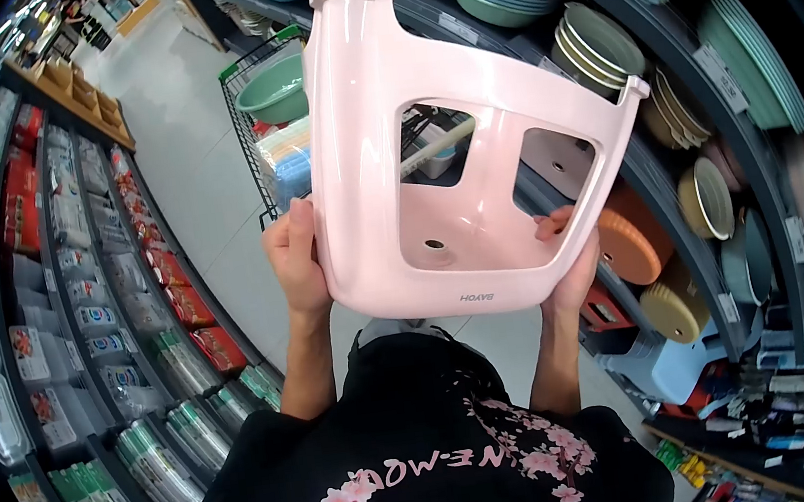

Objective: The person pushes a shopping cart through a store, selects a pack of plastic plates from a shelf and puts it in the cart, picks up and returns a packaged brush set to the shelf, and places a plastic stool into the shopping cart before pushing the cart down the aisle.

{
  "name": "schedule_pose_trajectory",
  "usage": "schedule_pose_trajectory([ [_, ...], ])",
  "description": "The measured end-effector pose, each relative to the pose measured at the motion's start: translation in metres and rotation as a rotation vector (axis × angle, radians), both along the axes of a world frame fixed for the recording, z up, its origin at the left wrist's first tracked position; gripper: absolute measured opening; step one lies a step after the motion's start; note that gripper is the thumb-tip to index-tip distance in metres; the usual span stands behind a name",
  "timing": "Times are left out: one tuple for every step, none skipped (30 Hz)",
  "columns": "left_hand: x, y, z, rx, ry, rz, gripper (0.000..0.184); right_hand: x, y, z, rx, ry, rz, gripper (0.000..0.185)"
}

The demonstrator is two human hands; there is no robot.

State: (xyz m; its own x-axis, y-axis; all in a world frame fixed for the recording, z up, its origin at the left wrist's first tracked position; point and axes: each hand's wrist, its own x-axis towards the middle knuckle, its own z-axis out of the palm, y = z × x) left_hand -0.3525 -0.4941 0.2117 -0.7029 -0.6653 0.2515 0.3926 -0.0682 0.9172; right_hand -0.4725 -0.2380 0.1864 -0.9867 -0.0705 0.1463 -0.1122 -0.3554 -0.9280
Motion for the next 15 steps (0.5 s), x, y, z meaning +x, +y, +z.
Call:
schedule_pose_trajectory([
  [0.001, -0.004, -0.001, -0.026, 0.034, 0.034, 0.051, -0.004, -0.009, 0.005, 0.011, -0.046, 0.031, 0.045],
  [0.002, -0.007, -0.003, -0.002, 0.039, 0.061, 0.051, -0.009, -0.012, 0.005, 0.013, -0.055, 0.113, 0.052],
  [0.003, -0.012, -0.006, 0.003, 0.04, 0.077, 0.051, -0.012, -0.02, 0.008, 0.019, -0.054, 0.129, 0.052],
  [0.005, -0.019, -0.009, -0.056, 0.057, 0.086, 0.05, -0.013, -0.032, 0.014, 0.043, -0.072, 0.165, 0.052],
  [0.006, -0.025, -0.011, -0.116, 0.074, 0.094, 0.05, -0.015, -0.041, 0.017, 0.066, -0.089, 0.2, 0.054],
  [0.007, -0.03, -0.011, -0.114, 0.077, 0.107, 0.05, -0.02, -0.044, 0.017, 0.134, 0.001, 0.311, 0.052],
  [0.008, -0.034, -0.012, -0.13, 0.101, 0.145, 0.051, -0.023, -0.049, 0.018, 0.139, 0.006, 0.323, 0.052],
  [0.009, -0.037, -0.013, -0.145, 0.126, 0.184, 0.051, -0.025, -0.056, 0.021, 0.145, -0.05, 0.375, 0.052],
  [0.01, -0.043, -0.018, -0.139, 0.131, 0.197, 0.051, -0.028, -0.064, 0.026, 0.152, -0.106, 0.426, 0.054],
  [0.012, -0.051, -0.026, -0.171, 0.158, 0.224, 0.052, -0.039, -0.067, 0.02, 0.229, -0.093, 0.494, 0.067],
  [0.011, -0.058, -0.032, -0.203, 0.185, 0.25, 0.052, -0.042, -0.075, 0.022, 0.236, -0.086, 0.503, 0.067],
  [0.009, -0.064, -0.034, -0.199, 0.19, 0.26, 0.052, -0.046, -0.084, 0.026, 0.301, -0.068, 0.539, 0.073],
  [0.006, -0.07, -0.036, -0.223, 0.22, 0.306, 0.05, -0.049, -0.094, 0.029, 0.365, -0.049, 0.576, 0.079],
  [0.003, -0.076, -0.037, -0.247, 0.248, 0.351, 0.049, -0.056, -0.103, 0.027, 0.337, -0.083, 0.598, 0.085],
  [0.003, -0.084, -0.039, -0.241, 0.251, 0.361, 0.049, -0.06, -0.114, 0.027, 0.345, -0.079, 0.605, 0.085],
])
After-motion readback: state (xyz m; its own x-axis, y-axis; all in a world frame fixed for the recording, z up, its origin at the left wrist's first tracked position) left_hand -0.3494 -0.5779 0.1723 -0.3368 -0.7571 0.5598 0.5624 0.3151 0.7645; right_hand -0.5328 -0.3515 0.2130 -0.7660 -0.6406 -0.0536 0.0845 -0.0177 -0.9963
